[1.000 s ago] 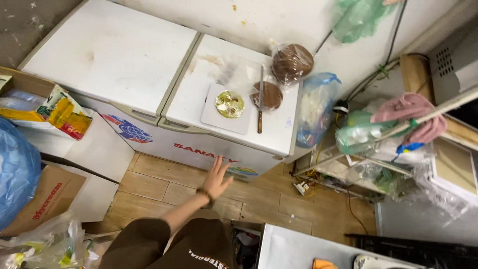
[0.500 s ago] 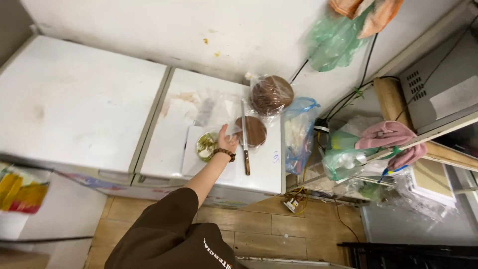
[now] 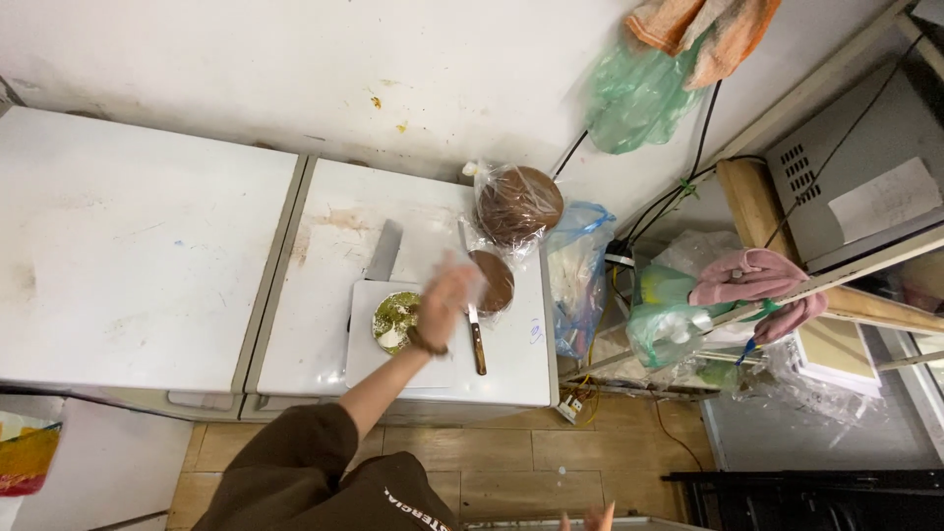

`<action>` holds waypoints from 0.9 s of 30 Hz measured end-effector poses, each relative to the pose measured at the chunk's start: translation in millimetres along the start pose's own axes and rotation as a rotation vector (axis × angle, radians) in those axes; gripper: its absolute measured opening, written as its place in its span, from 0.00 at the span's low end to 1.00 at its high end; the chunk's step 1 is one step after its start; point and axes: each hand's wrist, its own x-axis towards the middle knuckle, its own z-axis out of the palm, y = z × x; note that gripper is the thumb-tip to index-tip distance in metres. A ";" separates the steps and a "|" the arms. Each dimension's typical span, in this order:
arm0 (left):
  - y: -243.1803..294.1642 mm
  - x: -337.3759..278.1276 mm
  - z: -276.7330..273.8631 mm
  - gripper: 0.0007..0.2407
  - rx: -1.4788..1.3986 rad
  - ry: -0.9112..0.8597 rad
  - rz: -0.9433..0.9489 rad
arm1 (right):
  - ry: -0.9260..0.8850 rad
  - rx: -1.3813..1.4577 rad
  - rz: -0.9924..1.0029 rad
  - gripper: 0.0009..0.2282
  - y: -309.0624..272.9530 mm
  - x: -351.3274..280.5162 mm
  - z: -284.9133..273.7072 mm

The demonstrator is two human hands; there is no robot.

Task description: Mixing frosting or cream in a stand mixer and scraping the bowl with a spatula.

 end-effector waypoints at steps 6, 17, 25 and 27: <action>109.1 -97.3 22.7 0.08 0.142 -0.832 0.331 | -0.233 -0.086 -0.463 0.45 -392.5 1.8 16.5; 91.6 -189.1 42.6 0.04 0.231 -1.303 0.032 | -0.052 -0.270 0.169 0.22 -340.1 -34.8 7.2; 85.7 -193.5 141.2 0.32 -0.878 -1.007 -1.272 | 0.125 -0.493 -0.026 0.03 -355.0 -66.9 11.5; 127.0 -152.2 176.2 0.31 -1.118 -0.981 -1.492 | 0.052 -0.335 -0.072 0.04 -357.9 -73.0 4.9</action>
